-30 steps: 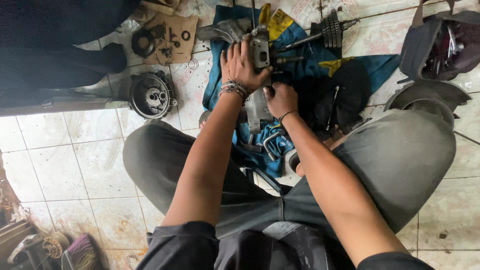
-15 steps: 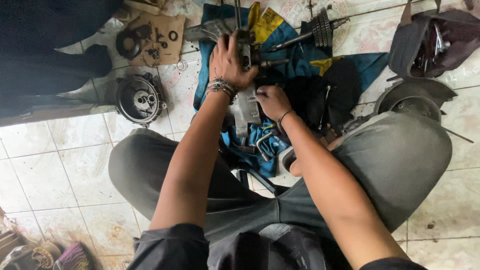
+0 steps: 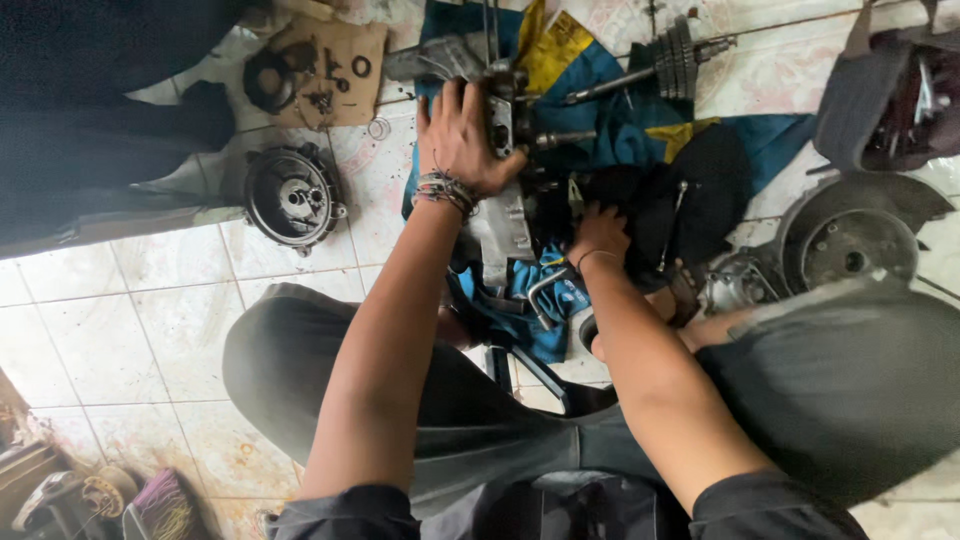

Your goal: The person sits on the floor and works on a disassembled engine block, using a hammer to tap a gear or shaft into place. The person repeatedly adjusts the engine block and uses the hammer to apply force to the internal components.

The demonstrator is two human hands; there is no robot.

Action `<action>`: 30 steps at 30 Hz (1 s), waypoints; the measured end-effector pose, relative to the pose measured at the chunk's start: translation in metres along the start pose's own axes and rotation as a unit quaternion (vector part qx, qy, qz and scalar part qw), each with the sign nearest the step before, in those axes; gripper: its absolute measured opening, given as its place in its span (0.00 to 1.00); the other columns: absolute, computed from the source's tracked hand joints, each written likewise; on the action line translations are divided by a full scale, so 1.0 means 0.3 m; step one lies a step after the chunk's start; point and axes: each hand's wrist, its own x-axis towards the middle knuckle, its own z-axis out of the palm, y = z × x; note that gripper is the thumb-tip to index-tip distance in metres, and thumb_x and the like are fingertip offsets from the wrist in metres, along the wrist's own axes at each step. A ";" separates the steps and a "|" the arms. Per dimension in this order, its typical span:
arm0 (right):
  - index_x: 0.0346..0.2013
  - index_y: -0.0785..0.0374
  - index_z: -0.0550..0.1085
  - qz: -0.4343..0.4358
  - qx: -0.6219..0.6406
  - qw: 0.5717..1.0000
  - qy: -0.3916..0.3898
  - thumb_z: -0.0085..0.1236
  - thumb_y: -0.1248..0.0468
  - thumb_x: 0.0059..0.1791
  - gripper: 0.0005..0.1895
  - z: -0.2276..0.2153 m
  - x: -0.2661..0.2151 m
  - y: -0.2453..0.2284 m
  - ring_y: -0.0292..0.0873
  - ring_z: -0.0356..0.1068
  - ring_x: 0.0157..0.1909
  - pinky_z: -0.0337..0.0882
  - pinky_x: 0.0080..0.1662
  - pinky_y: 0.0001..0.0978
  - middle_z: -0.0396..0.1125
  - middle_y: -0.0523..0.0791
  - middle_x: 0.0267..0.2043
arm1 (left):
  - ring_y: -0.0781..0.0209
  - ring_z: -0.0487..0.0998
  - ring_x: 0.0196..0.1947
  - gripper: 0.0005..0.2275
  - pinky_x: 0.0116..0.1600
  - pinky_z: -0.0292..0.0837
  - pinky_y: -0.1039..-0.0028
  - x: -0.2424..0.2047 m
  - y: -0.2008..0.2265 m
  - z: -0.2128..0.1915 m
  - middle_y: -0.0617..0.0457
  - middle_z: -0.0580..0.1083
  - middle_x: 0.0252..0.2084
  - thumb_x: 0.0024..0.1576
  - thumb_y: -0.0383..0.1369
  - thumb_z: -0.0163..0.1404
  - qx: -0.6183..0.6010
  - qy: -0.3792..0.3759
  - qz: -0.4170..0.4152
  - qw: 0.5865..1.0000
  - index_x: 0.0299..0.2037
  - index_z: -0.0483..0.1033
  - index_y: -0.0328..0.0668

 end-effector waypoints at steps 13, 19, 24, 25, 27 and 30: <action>0.55 0.60 0.70 0.144 0.003 0.984 0.102 0.66 0.39 0.33 0.43 -0.217 0.122 0.385 0.61 0.65 0.56 0.66 0.48 0.62 0.67 0.56 0.54 | 0.36 0.69 0.51 0.37 0.56 0.63 0.45 -0.018 -0.070 0.003 0.40 0.67 0.50 0.44 0.61 0.54 -0.005 0.020 -0.013 1.000 0.54 0.65 0.41; 0.46 0.66 0.81 0.161 0.197 0.959 -0.123 0.58 0.26 0.45 0.44 -0.501 0.246 0.440 0.59 0.75 0.44 0.69 0.41 0.50 0.76 0.56 0.42 | 0.34 0.71 0.46 0.37 0.43 0.75 0.48 -0.031 -0.094 0.011 0.36 0.63 0.50 0.47 0.55 0.56 -0.119 0.038 0.008 0.992 0.60 0.59 0.40; 0.30 0.53 0.66 0.100 0.421 0.901 0.038 0.62 0.33 0.55 0.30 -0.600 0.378 0.374 0.45 0.75 0.34 0.78 0.29 0.43 0.68 0.45 0.33 | 0.35 0.73 0.48 0.35 0.46 0.75 0.48 -0.036 -0.074 -0.026 0.40 0.65 0.51 0.44 0.52 0.57 -0.156 0.037 -0.009 0.987 0.61 0.63 0.46; 0.30 0.53 0.66 0.099 0.424 0.900 0.039 0.62 0.33 0.55 0.30 -0.601 0.407 0.358 0.45 0.75 0.34 0.78 0.29 0.43 0.68 0.45 0.33 | 0.35 0.73 0.48 0.35 0.46 0.75 0.48 -0.035 -0.069 -0.021 0.40 0.65 0.51 0.44 0.52 0.57 -0.154 0.038 -0.008 0.987 0.61 0.63 0.46; 0.28 0.54 0.73 0.154 0.545 0.820 0.080 0.61 0.30 0.51 0.31 -0.590 0.467 0.304 0.37 0.72 0.33 0.65 0.29 0.37 0.67 0.41 0.27 | 0.34 0.74 0.50 0.35 0.51 0.75 0.50 -0.043 -0.072 -0.017 0.39 0.66 0.53 0.43 0.51 0.58 -0.158 0.057 -0.004 0.986 0.61 0.65 0.44; 0.44 0.56 0.81 0.312 0.501 0.805 0.059 0.53 0.22 0.41 0.43 -0.572 0.632 0.266 0.45 0.78 0.41 0.78 0.38 0.40 0.77 0.42 0.43 | 0.38 0.73 0.51 0.35 0.50 0.74 0.52 -0.050 -0.060 -0.034 0.42 0.66 0.52 0.43 0.50 0.57 -0.172 0.049 -0.013 0.984 0.62 0.64 0.46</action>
